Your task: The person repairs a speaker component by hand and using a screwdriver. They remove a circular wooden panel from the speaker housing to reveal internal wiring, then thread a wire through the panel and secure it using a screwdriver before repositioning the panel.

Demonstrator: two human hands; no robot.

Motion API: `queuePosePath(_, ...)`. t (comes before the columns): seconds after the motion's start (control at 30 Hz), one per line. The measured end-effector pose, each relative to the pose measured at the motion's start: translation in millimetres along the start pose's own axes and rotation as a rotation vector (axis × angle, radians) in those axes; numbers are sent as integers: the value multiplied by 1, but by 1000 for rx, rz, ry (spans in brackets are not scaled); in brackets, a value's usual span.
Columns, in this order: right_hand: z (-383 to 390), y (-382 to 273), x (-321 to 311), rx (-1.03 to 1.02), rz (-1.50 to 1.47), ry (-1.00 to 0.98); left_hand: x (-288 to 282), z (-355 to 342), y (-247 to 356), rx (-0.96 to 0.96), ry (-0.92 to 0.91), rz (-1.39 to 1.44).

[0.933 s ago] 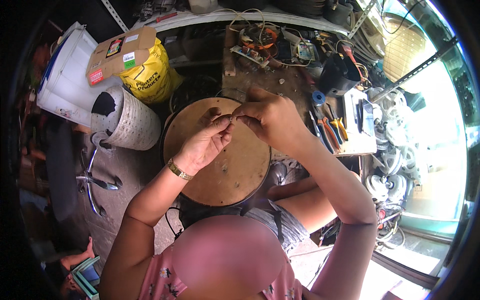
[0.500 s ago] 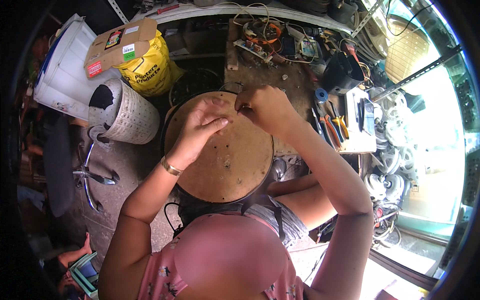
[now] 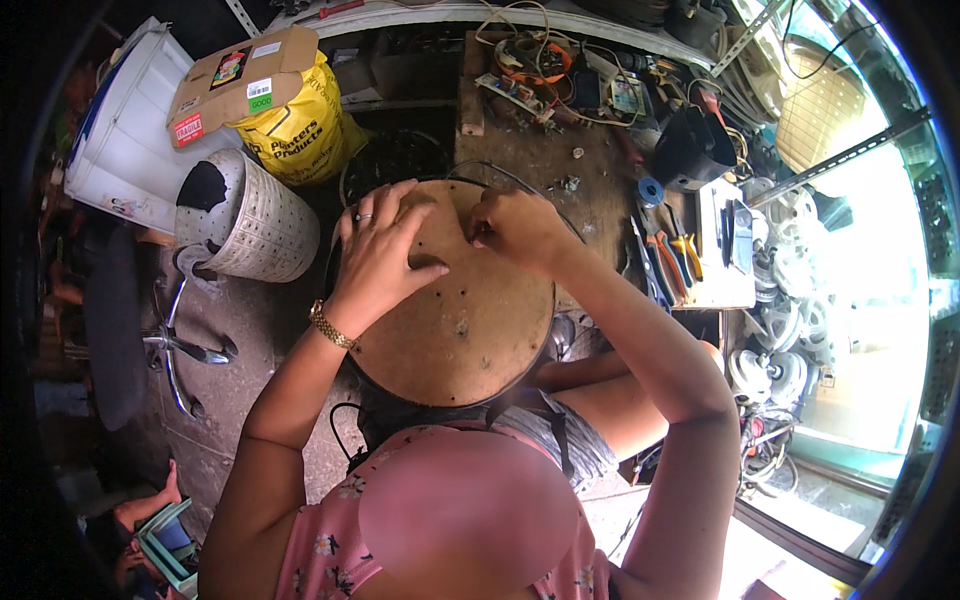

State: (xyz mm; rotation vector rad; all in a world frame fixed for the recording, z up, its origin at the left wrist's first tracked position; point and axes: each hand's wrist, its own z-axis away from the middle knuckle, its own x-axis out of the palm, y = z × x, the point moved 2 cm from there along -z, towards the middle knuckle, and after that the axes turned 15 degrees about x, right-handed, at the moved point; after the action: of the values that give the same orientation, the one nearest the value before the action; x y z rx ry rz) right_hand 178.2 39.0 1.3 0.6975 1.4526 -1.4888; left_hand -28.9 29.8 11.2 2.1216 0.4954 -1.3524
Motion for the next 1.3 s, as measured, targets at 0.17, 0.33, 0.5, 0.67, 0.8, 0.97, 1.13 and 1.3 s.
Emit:
queuePosePath(0.17, 4, -15, -1, 102, 89, 10, 2, -1, 0, 17, 19, -11)
queuePosePath(0.33, 7, -14, 1, 166, 37, 12, 9, -15, 11, 88, 30, -18)
queuePosePath(0.5, 11, 1, 3, 109, -96, 130, 21, -35, 2, 99, 37, 28)
queuePosePath(0.67, 31, -5, -91, 53, -275, 455, 23, -35, 4, 113, 83, 72)
queuePosePath(0.8, 80, -29, -185, 1, -914, 996, 28, -32, 4, 98, 92, 87)
queuePosePath(0.97, 101, -32, -203, -394, -1144, 884, 29, -39, 9, 86, 54, 74)
queuePosePath(1.13, 81, -40, -176, -369, -1113, 970, 28, -35, 8, 71, 57, 77)
queuePosePath(1.3, 73, -49, -168, -387, -1093, 964, 28, -35, 8, 78, 71, 74)
